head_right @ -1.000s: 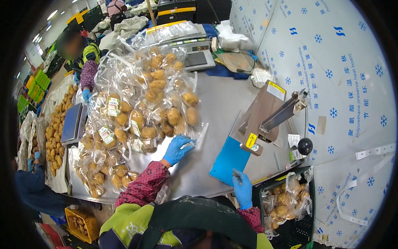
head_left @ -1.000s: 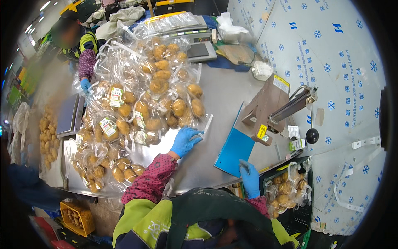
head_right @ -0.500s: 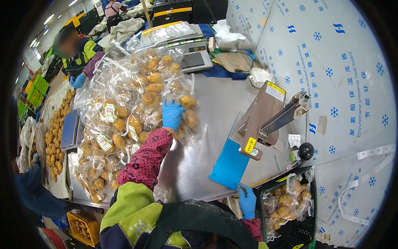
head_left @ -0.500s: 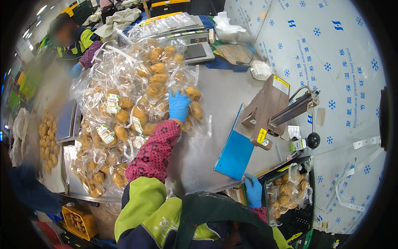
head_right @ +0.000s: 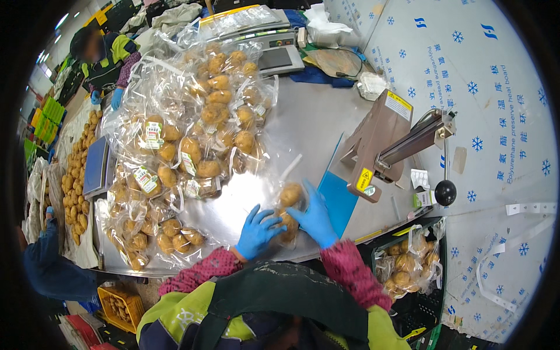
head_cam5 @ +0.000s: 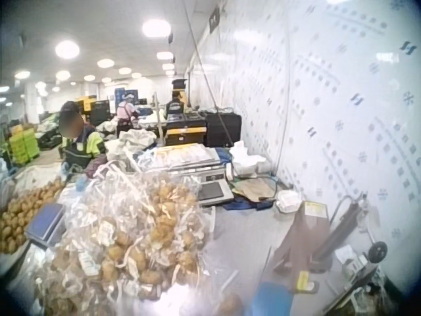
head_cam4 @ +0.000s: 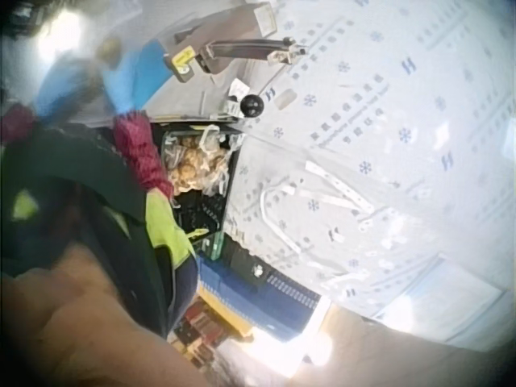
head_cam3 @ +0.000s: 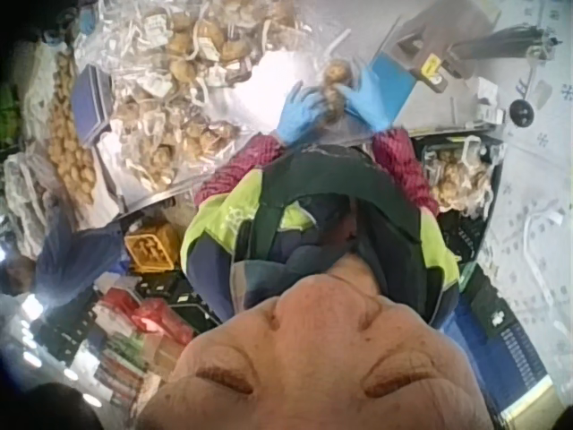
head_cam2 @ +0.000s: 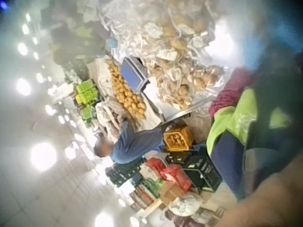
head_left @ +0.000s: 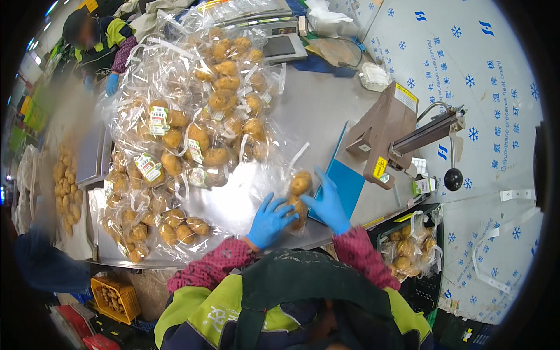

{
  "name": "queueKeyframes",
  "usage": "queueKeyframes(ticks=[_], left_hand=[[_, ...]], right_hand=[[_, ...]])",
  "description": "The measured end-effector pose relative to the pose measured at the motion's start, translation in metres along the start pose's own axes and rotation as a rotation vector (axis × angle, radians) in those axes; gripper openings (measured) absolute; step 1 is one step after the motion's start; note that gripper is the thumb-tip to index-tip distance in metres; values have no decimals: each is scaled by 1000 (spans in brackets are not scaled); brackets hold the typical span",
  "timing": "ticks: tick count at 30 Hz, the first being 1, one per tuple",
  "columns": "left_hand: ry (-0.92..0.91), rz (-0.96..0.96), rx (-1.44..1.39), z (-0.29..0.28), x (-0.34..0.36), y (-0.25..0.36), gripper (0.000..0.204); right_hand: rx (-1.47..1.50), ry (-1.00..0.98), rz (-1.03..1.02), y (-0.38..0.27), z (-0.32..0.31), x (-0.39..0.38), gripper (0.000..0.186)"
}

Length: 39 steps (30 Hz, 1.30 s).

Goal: The person places potatoes into clear plastic bags, seals them using a heat sealer, and stacks the sealed bags into a black crate. The person then carries the crate across the warehouse floor.

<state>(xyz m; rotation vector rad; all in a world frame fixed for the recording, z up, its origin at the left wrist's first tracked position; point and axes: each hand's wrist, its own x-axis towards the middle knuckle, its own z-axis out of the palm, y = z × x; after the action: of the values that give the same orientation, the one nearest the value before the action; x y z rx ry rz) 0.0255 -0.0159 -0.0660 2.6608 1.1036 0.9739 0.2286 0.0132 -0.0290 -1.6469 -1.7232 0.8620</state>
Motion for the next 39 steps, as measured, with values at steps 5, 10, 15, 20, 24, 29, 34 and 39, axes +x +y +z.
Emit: queueKeyframes(ticks=[5,10,15,20,24,29,34,39], left_hand=[[189,-652,-359,-11,-85,12,48],[231,-943,-824,3,-61,-11,73],[280,-1060,-1636,-29,19,-14,61],[-5,-741,-1414,-74,52,27,35],[172,-634,-1303,-50,66,38,31],[60,-78,-876,-6,59,62,39],[-168,-312,-1007,10,79,66,28],[-392,-222,-1419,-25,176,116,29]], right_hand=[[-34,-306,-64,-19,48,77,103],[365,-429,24,-30,63,78,79],[459,-234,-37,-77,-4,19,30],[667,-56,-104,-92,-61,-46,16],[31,130,-314,-79,-59,-47,15],[141,161,-424,-81,-66,-55,12],[-34,210,-551,-82,-114,-81,27],[257,102,-183,16,-113,-103,76]])
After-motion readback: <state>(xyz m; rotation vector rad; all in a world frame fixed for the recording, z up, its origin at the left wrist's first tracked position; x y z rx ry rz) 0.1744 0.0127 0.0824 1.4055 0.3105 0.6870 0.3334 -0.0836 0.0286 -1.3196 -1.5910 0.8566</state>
